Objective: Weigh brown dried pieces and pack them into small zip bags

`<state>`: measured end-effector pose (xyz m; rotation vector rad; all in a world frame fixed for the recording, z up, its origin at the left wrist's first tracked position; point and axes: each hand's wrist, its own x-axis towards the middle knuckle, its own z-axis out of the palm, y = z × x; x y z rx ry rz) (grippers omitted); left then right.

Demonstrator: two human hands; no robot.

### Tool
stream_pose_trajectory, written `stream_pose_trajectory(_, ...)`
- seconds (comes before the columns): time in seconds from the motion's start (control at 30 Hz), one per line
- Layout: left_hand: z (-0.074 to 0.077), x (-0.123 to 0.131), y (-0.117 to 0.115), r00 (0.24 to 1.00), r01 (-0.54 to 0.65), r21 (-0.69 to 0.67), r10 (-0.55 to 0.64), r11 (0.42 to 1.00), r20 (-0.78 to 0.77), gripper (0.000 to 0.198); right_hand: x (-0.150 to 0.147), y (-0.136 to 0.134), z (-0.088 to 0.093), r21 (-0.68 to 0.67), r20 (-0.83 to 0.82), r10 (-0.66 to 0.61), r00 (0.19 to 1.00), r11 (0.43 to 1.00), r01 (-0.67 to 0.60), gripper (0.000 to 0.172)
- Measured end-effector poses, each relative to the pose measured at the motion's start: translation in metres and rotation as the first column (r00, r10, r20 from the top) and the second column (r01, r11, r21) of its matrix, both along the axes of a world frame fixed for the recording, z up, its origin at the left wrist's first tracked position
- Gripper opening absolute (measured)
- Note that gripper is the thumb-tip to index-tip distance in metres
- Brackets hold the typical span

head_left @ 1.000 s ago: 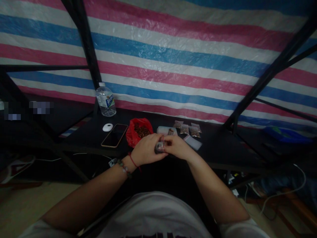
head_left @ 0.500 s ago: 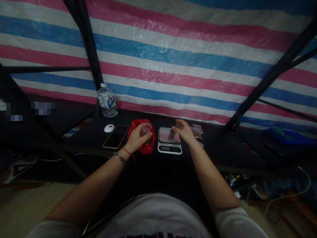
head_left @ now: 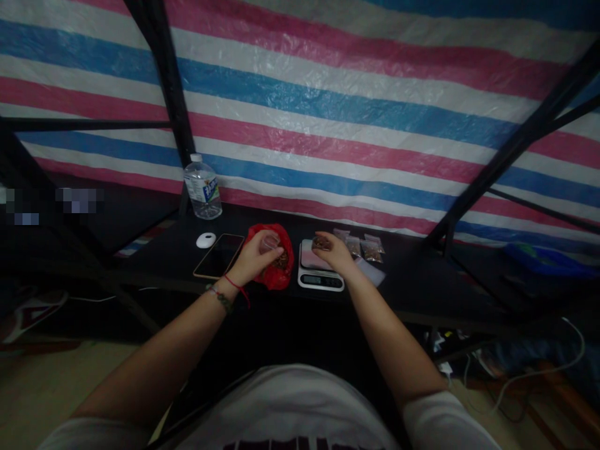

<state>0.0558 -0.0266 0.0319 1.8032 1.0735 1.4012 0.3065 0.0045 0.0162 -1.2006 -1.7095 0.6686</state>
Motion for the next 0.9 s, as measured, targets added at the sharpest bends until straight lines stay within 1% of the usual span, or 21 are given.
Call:
stream_pose_trajectory(0.07, -0.003, 0.005, -0.004, 0.984, 0.039, 0.013, -0.036, 0.999, -0.172, 0.04, -0.017, -0.009, 0.01, -0.014, -0.115, 0.078, 0.99, 0.997, -0.081, 0.055)
stream_pose_trajectory(0.13, -0.008, 0.01, -0.008, 0.965, 0.067, 0.018, -0.061, 0.998, -0.253, 0.04, -0.032, -0.02, 0.019, -0.014, -0.174, 0.118, 0.978, 0.992, -0.123, 0.051)
stream_pose_trajectory(0.2, -0.012, 0.014, -0.01, 0.954, 0.072, 0.001, -0.068, 0.997, -0.293, 0.041, -0.044, -0.031, 0.026, -0.008, -0.166, 0.154, 0.974, 0.987, -0.158, 0.043)
stream_pose_trajectory(0.3, -0.016, 0.019, -0.013, 0.948, 0.08, -0.046, -0.09, 0.996, -0.305, 0.046, -0.05, -0.043, 0.028, 0.02, -0.119, 0.171, 0.978, 0.985, -0.17, 0.039)
stream_pose_trajectory(0.4, -0.018, 0.022, -0.017, 0.948, 0.124, -0.066, -0.138, 0.99, -0.286, 0.049, -0.047, -0.05, 0.02, 0.033, -0.136, 0.168, 0.976, 0.986, -0.165, 0.041)
stream_pose_trajectory(0.5, -0.018, 0.026, -0.022, 0.937, 0.141, -0.029, -0.143, 0.99, -0.318, 0.048, -0.043, -0.055, 0.012, -0.002, -0.167, 0.169, 0.971, 0.985, -0.172, 0.043)
stream_pose_trajectory(0.57, -0.018, 0.028, -0.025, 0.93, 0.136, 0.008, -0.125, 0.991, -0.347, 0.048, -0.041, -0.058, 0.01, -0.01, -0.167, 0.171, 0.971, 0.985, -0.175, 0.039)
stream_pose_trajectory(0.67, -0.017, 0.03, -0.028, 0.925, 0.118, 0.04, -0.095, 0.992, -0.369, 0.046, -0.039, -0.063, 0.014, 0.034, -0.132, 0.209, 0.969, 0.978, -0.207, 0.03)
stream_pose_trajectory(0.77, -0.015, 0.032, -0.031, 0.922, 0.109, 0.055, -0.08, 0.993, -0.378, 0.044, -0.035, -0.069, 0.022, 0.113, -0.048, 0.274, 0.96, 0.957, -0.267, 0.025)
stream_pose_trajectory(0.83, -0.013, 0.033, -0.035, 0.924, 0.123, 0.058, -0.093, 0.991, -0.37, 0.044, -0.032, -0.074, 0.027, 0.156, 0.013, 0.3, 0.954, 0.942, -0.298, 0.025)
stream_pose_trajectory(0.9, -0.011, 0.035, -0.039, 0.928, 0.148, 0.057, -0.118, 0.987, -0.353, 0.045, -0.029, -0.079, 0.03, 0.19, 0.066, 0.3, 0.952, 0.933, -0.307, 0.028)
